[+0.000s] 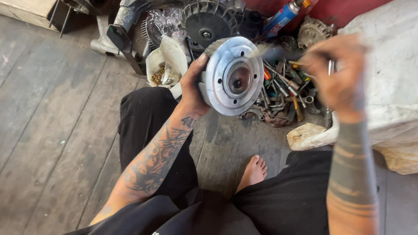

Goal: The person holds a metal mechanical part and cleans the interior surfaces and gears with a brush by hand.

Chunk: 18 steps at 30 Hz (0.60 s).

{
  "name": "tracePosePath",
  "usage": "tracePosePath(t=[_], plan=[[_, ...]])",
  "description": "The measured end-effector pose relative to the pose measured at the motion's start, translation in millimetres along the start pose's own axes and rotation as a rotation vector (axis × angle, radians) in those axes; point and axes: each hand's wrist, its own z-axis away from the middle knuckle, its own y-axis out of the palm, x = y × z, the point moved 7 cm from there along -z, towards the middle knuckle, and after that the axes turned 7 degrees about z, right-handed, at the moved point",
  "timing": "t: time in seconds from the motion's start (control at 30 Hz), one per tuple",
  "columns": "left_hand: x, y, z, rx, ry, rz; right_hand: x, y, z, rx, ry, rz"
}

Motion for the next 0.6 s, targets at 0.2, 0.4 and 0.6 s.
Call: tracePosePath(t=[0.2, 0.4, 0.6], plan=[[-1, 5, 1, 0.008, 0.063, -0.047, -34, 11, 1, -0.048, -0.04, 0.344], [-8, 9, 1, 0.107, 0.171, -0.2, -43, 14, 1, -0.018, -0.119, 0.385], [-17, 17, 2, 0.114, 0.134, -0.263, -30, 23, -2, 0.069, -0.121, 0.332]])
